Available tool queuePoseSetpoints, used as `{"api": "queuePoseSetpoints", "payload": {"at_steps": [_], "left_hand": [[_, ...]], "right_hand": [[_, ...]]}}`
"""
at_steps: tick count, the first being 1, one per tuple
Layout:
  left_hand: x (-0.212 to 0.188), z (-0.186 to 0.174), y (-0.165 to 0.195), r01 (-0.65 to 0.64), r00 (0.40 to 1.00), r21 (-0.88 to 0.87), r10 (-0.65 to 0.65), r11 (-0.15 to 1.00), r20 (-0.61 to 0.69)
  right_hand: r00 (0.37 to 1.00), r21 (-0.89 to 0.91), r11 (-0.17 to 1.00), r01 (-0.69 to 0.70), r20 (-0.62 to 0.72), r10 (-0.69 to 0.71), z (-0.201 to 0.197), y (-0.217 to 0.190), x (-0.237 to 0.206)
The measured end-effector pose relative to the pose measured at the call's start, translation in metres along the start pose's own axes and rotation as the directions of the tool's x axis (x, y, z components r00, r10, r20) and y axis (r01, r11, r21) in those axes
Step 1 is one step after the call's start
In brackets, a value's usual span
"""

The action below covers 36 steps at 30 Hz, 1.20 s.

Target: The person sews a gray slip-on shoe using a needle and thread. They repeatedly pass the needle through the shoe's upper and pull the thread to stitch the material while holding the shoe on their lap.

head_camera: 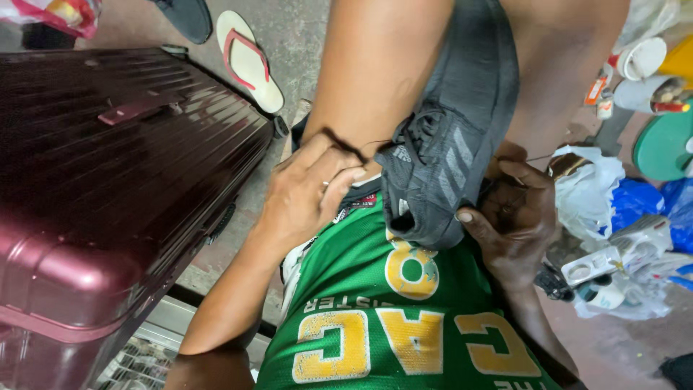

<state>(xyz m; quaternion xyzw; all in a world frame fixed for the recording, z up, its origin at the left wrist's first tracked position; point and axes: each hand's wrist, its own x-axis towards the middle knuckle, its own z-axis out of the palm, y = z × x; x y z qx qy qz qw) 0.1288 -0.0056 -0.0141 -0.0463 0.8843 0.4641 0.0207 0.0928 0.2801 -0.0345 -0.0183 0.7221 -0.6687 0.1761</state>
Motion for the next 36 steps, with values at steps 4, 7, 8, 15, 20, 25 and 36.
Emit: {"api": "queuePoseSetpoints", "payload": {"at_steps": [4, 7, 8, 15, 20, 25, 36], "left_hand": [[-0.017, -0.013, -0.017, 0.231, 0.973, -0.231, -0.224, 0.945, 0.059], [-0.017, -0.012, -0.015, 0.041, 0.988, -0.397, -0.097, 0.917, -0.122], [-0.015, -0.011, -0.013, -0.049, 0.993, -0.28, 0.016, 0.959, -0.121], [-0.013, 0.01, -0.014, -0.151, 0.986, 0.081, 0.156, 0.985, -0.058], [-0.04, -0.004, -0.037, 0.021, 1.0, -0.63, -0.029, 0.776, -0.003], [-0.045, -0.001, -0.016, 0.346, 0.938, -0.904, -0.117, 0.253, 0.326], [-0.081, 0.009, -0.045, 0.473, 0.726, -0.524, -0.65, 0.708, -0.223]], "right_hand": [[1.0, 0.111, 0.994, 0.003, 0.005, -0.004, 0.006, -0.001, 0.001], [1.0, 0.038, 0.999, 0.0, 0.027, -0.001, 0.007, -0.002, -0.001], [0.999, 0.005, 1.0, 0.001, 0.042, -0.001, 0.007, -0.002, -0.003], [0.999, -0.044, 0.998, 0.043, 0.017, -0.042, 0.01, 0.005, -0.011], [0.99, -0.179, 0.977, -0.119, -0.099, 0.102, 0.006, 0.006, -0.01], [0.998, -0.087, 0.996, -0.03, 0.048, 0.035, 0.005, -0.002, -0.009], [0.992, -0.139, 0.989, -0.047, 0.11, 0.062, 0.012, -0.015, 0.011]]}}
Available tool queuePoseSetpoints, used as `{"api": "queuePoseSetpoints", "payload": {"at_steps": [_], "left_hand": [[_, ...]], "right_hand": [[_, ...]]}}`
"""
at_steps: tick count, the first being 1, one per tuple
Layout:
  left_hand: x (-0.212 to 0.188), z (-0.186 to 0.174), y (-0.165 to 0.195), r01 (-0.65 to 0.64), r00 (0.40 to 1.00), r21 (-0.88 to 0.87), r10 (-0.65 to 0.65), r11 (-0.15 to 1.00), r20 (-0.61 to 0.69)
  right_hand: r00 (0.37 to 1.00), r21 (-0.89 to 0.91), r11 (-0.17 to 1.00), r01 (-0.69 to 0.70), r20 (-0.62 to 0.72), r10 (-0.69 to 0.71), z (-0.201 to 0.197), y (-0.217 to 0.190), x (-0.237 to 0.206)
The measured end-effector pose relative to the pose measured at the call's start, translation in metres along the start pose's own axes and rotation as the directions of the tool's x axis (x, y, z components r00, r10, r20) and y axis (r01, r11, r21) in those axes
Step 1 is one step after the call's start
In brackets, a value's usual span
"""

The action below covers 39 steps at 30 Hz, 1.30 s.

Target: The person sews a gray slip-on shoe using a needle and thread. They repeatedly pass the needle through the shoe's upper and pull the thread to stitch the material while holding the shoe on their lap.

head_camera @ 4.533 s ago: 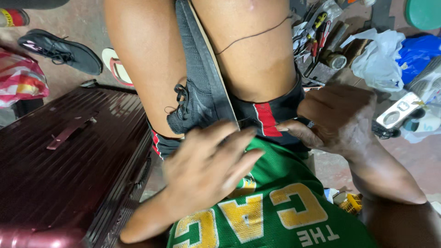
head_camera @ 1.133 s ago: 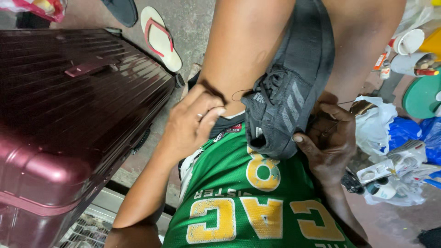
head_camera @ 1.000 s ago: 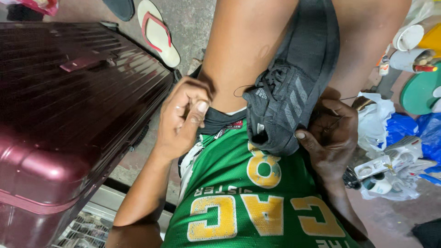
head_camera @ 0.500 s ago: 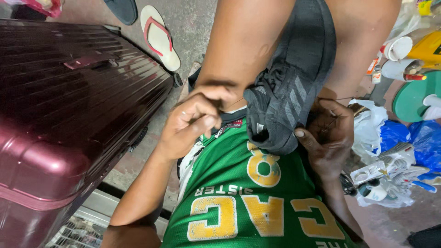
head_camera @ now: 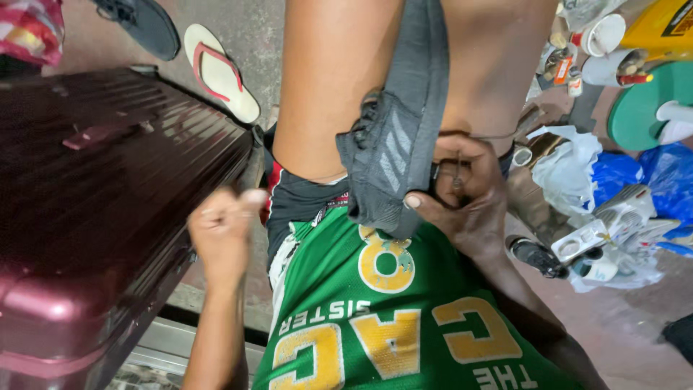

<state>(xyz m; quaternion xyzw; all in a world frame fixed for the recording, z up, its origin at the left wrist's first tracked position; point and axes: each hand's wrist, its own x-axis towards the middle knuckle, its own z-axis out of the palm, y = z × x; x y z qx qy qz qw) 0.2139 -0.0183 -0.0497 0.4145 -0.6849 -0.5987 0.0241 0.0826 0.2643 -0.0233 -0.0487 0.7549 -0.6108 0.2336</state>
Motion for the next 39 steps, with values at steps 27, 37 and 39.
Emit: {"api": "queuePoseSetpoints", "payload": {"at_steps": [27, 37, 39], "left_hand": [[-0.001, 0.124, 0.045, -0.39, 0.793, 0.05, 0.308, 0.92, 0.525], [-0.014, 0.121, 0.028, -0.127, 0.912, -0.039, 0.133, 0.991, 0.389], [-0.017, 0.12, 0.031, 0.141, 0.872, -0.261, 0.005, 0.955, 0.49]], "right_hand": [[0.953, -0.672, 0.728, 0.14, 0.29, 0.085, -0.096, -0.015, -0.007], [0.935, -0.448, 0.872, 0.198, 0.355, -0.03, -0.082, 0.003, 0.018], [0.919, -0.398, 0.894, 0.205, 0.393, -0.036, -0.086, -0.001, 0.021]]}}
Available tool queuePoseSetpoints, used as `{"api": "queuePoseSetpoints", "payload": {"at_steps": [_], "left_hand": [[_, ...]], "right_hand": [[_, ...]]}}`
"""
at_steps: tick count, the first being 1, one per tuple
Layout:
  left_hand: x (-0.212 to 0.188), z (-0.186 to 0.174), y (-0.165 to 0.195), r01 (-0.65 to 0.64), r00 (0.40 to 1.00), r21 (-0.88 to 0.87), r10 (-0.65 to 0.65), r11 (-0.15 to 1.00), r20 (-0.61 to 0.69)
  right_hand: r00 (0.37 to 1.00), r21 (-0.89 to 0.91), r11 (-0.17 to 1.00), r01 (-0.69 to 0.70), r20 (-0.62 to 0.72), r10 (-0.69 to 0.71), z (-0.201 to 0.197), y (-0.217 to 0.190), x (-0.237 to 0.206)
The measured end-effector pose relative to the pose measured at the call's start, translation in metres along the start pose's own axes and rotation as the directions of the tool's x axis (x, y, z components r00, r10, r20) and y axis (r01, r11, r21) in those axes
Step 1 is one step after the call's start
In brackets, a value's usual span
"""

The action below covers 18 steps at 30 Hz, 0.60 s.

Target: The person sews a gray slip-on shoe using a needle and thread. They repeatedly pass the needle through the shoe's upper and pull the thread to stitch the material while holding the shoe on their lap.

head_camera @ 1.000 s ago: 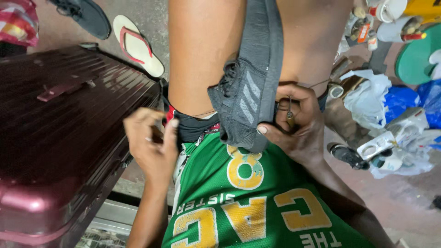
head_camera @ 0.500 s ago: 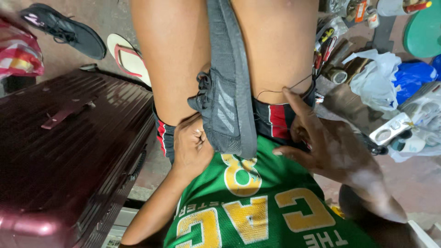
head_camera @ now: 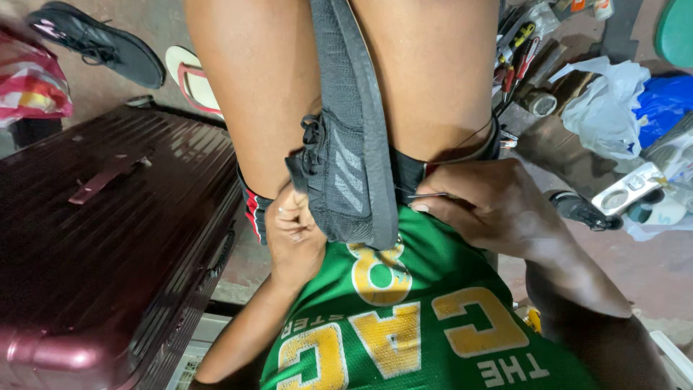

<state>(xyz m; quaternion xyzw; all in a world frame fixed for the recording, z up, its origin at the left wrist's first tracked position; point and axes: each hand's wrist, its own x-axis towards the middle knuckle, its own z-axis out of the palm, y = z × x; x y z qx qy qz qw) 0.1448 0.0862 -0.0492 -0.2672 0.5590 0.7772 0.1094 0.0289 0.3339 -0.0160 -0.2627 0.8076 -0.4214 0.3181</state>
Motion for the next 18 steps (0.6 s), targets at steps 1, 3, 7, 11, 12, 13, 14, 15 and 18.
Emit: {"api": "queuePoseSetpoints", "payload": {"at_steps": [1, 3, 7, 11, 12, 13, 14, 15, 18], "left_hand": [[0.001, 0.001, 0.002, 0.0, 0.999, -0.056, 0.003, 0.998, 0.049], [0.003, 0.002, 0.009, -0.001, 0.99, -0.165, 0.024, 0.986, 0.137], [0.014, -0.004, 0.026, -0.126, 0.967, 0.174, 0.082, 0.977, 0.24], [0.023, -0.006, 0.031, -0.248, 0.945, 0.409, 0.127, 0.878, 0.302], [0.024, -0.005, 0.031, -0.208, 0.955, 0.411, 0.094, 0.887, 0.281], [0.024, -0.004, 0.03, -0.221, 0.955, 0.397, 0.114, 0.891, 0.275], [0.024, -0.003, 0.029, -0.233, 0.955, 0.384, 0.136, 0.894, 0.264], [0.025, -0.002, 0.028, -0.244, 0.954, 0.37, 0.154, 0.896, 0.256], [0.025, -0.002, 0.023, -0.262, 0.957, 0.375, 0.188, 0.889, 0.222]], "right_hand": [[0.999, 0.026, 0.999, 0.035, -0.021, -0.034, -0.004, -0.001, 0.0], [0.999, 0.086, 0.996, 0.012, -0.047, -0.008, -0.01, -0.002, -0.002], [0.97, 0.324, 0.943, -0.073, -0.196, 0.143, -0.017, -0.007, -0.006], [0.934, 0.726, 0.667, 0.167, -0.334, 0.129, -0.011, -0.007, 0.005], [0.932, 0.8, 0.559, 0.22, -0.341, 0.122, -0.009, -0.007, 0.009], [0.944, 0.861, 0.446, 0.244, -0.316, 0.094, -0.004, -0.002, 0.019], [0.955, 0.911, 0.323, 0.257, -0.29, 0.06, 0.0, -0.001, 0.024], [0.958, 0.91, 0.329, 0.254, -0.283, 0.041, 0.004, -0.001, 0.027], [0.971, 0.89, 0.405, 0.21, -0.24, 0.024, 0.018, -0.004, 0.031]]}}
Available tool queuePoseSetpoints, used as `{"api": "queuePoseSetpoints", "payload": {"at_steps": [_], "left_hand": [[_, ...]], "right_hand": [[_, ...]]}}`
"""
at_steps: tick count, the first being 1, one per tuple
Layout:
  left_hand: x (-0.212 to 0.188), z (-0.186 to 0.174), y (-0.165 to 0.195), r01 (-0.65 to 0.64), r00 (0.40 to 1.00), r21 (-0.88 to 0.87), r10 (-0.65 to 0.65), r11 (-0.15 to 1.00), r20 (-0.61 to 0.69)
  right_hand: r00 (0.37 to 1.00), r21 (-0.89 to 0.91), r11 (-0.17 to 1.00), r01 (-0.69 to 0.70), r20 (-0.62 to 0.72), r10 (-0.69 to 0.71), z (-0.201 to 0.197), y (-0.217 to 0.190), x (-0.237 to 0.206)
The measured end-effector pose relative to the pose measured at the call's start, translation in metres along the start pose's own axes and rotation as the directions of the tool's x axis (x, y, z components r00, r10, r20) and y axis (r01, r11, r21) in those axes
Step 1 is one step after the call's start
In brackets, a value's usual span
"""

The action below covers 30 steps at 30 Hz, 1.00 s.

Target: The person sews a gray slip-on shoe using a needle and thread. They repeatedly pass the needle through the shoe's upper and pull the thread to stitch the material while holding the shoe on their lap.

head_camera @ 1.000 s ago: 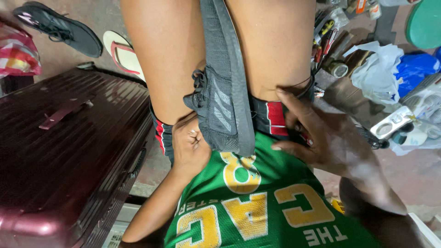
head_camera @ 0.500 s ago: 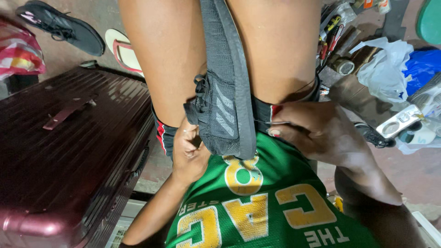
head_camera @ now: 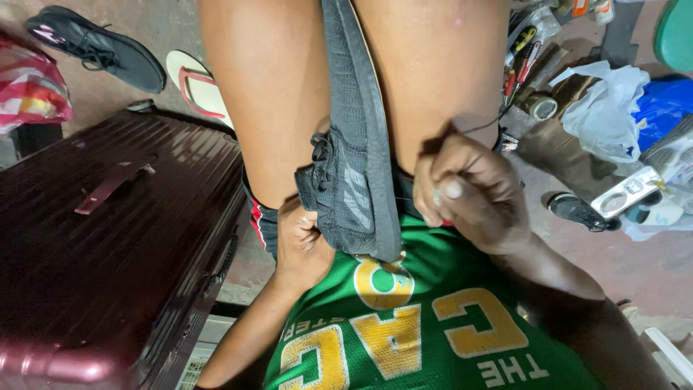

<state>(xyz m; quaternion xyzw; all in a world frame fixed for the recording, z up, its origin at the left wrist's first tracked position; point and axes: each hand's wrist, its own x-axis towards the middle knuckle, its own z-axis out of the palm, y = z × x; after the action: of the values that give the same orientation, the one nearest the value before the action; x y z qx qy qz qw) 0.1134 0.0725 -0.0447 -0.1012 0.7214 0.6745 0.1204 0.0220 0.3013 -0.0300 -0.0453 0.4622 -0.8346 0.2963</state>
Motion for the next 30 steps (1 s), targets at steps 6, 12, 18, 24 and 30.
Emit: {"api": "queuePoseSetpoints", "payload": {"at_steps": [6, 12, 18, 24, 30], "left_hand": [[-0.012, -0.003, -0.021, 0.13, 0.991, -0.242, -0.133, 0.961, 0.002], [-0.02, -0.016, -0.028, 0.256, 0.966, -0.309, -0.25, 0.916, 0.06], [-0.006, -0.019, 0.012, -0.012, 0.994, -0.108, 0.023, 0.994, 0.107], [-0.022, 0.005, 0.011, 0.33, 0.943, 0.056, -0.332, 0.942, 0.025], [-0.033, -0.021, -0.029, 0.154, 0.951, -0.812, -0.307, 0.562, -0.032]], "right_hand": [[0.993, -0.163, 0.983, -0.086, -0.091, 0.072, 0.0, 0.011, 0.006], [0.981, -0.038, 0.998, -0.051, -0.19, 0.043, 0.0, 0.014, 0.008], [0.988, -0.11, 0.994, 0.019, -0.149, -0.035, 0.009, 0.012, -0.002], [0.986, -0.281, 0.957, 0.076, -0.12, -0.113, 0.011, 0.0, -0.013], [0.885, -0.587, 0.808, 0.052, -0.347, -0.31, -0.002, -0.03, -0.029]]}}
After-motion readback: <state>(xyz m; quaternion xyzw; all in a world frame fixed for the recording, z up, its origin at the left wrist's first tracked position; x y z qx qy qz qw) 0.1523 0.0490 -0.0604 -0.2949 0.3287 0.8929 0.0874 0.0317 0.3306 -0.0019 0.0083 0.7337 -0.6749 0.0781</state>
